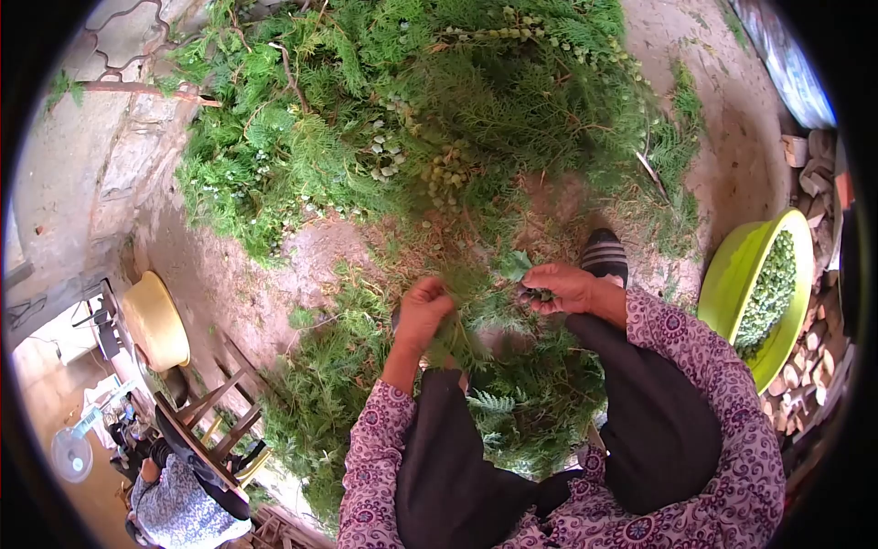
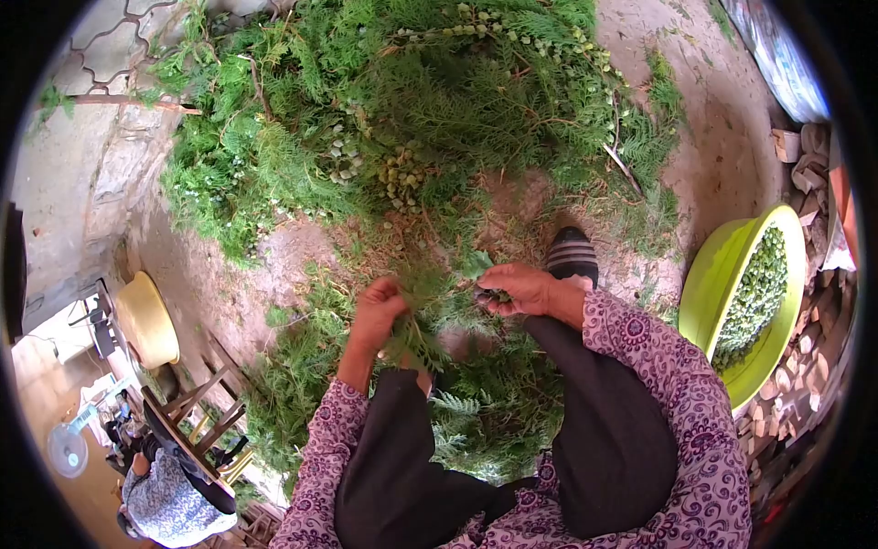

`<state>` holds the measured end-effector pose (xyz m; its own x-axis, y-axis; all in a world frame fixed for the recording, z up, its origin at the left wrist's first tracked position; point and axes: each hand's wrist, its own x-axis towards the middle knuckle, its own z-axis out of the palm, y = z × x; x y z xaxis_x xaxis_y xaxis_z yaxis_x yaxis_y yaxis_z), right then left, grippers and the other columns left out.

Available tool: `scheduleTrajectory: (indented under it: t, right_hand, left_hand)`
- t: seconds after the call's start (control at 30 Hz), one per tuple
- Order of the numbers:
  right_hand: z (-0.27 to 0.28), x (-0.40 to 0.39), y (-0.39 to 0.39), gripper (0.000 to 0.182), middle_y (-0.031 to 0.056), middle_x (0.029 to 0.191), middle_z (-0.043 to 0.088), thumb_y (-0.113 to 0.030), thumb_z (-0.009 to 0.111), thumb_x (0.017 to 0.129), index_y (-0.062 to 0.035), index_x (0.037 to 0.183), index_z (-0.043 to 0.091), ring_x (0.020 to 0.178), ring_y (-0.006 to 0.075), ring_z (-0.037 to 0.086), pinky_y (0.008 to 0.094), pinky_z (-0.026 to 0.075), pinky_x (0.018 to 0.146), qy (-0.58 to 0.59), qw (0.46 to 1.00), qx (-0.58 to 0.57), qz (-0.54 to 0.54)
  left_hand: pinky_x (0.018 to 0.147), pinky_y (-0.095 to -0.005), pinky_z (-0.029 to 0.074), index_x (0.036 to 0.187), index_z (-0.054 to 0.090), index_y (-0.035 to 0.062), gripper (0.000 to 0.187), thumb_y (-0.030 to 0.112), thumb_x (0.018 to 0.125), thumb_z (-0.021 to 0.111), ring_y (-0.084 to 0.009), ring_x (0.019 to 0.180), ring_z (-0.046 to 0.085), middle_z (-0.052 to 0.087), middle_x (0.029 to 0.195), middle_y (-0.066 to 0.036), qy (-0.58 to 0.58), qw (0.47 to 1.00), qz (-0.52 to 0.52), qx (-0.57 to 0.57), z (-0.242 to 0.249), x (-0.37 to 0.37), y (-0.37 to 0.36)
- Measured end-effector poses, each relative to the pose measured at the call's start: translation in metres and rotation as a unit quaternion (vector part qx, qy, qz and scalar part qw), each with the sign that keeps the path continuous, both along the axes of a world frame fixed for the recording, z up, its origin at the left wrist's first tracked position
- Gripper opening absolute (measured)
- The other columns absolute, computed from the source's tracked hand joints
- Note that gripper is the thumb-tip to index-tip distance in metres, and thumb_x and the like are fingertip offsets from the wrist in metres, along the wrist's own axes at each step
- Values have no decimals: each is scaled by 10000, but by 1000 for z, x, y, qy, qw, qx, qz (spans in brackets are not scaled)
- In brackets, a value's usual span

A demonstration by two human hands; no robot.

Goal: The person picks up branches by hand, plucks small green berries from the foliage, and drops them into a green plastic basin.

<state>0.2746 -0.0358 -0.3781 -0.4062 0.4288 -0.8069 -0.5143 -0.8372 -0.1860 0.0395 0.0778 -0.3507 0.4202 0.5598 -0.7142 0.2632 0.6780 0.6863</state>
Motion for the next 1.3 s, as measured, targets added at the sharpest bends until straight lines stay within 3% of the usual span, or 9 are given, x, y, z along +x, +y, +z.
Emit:
scheduleTrajectory:
  t: [0.13, 0.23, 0.37, 0.43, 0.7, 0.8, 0.87, 1.1, 1.3]
  right_hand:
    - [3, -1, 2, 176, 21, 806, 585, -257, 580, 810, -107, 899, 557, 620, 112, 544, 225, 422, 502, -17, 1000, -9, 1]
    - [1, 1, 1, 177, 21, 804, 585, -254, 581, 808, -107, 903, 554, 617, 112, 542, 222, 417, 496, -6, 1000, -5, 0]
    - [-1, 0, 0, 181, 21, 802, 583, -251, 582, 807, -104, 907, 548, 611, 112, 538, 220, 413, 489, -4, 1000, -8, -2]
    - [-1, 2, 1, 179, 21, 823, 577, -248, 586, 807, -104, 907, 548, 629, 121, 539, 241, 422, 530, -1, 1000, -9, 4]
    - [5, 3, 0, 198, 18, 807, 575, -255, 587, 807, -93, 913, 546, 614, 111, 539, 217, 416, 489, -9, 1000, -12, -8]
    - [5, 4, 0, 197, 17, 812, 571, -257, 587, 807, -94, 910, 546, 615, 109, 539, 215, 418, 492, -14, 1000, -10, -2]
    - [5, 4, 0, 195, 19, 818, 572, -257, 582, 810, -94, 913, 548, 618, 109, 541, 219, 424, 497, -10, 1000, -5, 2]
    - [2, 4, -2, 197, 21, 817, 576, -261, 574, 815, -96, 920, 550, 631, 106, 542, 230, 432, 517, -7, 1000, 1, 10]
    - [2, 4, -3, 194, 20, 821, 575, -259, 577, 814, -101, 923, 550, 623, 109, 542, 237, 432, 520, -4, 1000, -7, 11]
  left_hand:
    - [619, -312, 470, 860, 577, 32, 182, 54, 679, 572, -251, 667, 576, 590, 725, -99, 32, 903, -387, 185, -17, 5, -45]
    - [696, -370, 456, 896, 568, 25, 260, 128, 661, 609, -327, 787, 550, 574, 833, -171, 32, 828, -536, 160, -7, 14, -68]
    - [775, -406, 415, 969, 542, 41, 375, 183, 640, 652, -335, 933, 496, 525, 1017, -182, 62, 768, -550, 322, -4, 14, -58]
    - [847, -408, 375, 1067, 496, 58, 508, 245, 629, 673, -349, 1044, 412, 426, 1166, -197, 156, 759, -428, 466, 1, 19, -43]
    - [894, -432, 348, 1153, 456, 47, 596, 324, 667, 663, -374, 1054, 402, 387, 1211, -225, 123, 742, -545, 370, -14, 16, -68]
    - [827, -410, 404, 1048, 531, 31, 462, 285, 682, 658, -350, 957, 482, 475, 1104, -219, 29, 813, -513, 273, -18, 12, -69]
    - [722, -382, 450, 922, 576, 21, 294, 201, 698, 640, -332, 819, 544, 549, 948, -192, 41, 844, -383, 372, -20, 12, -54]
    - [613, -386, 446, 847, 574, 43, 139, 93, 717, 580, -327, 677, 545, 555, 759, -141, 170, 827, -207, 495, -41, 35, 19]
    - [662, -413, 445, 863, 565, 62, 177, 151, 712, 586, -329, 772, 545, 562, 825, -151, 257, 776, -329, 473, -44, 57, 28]
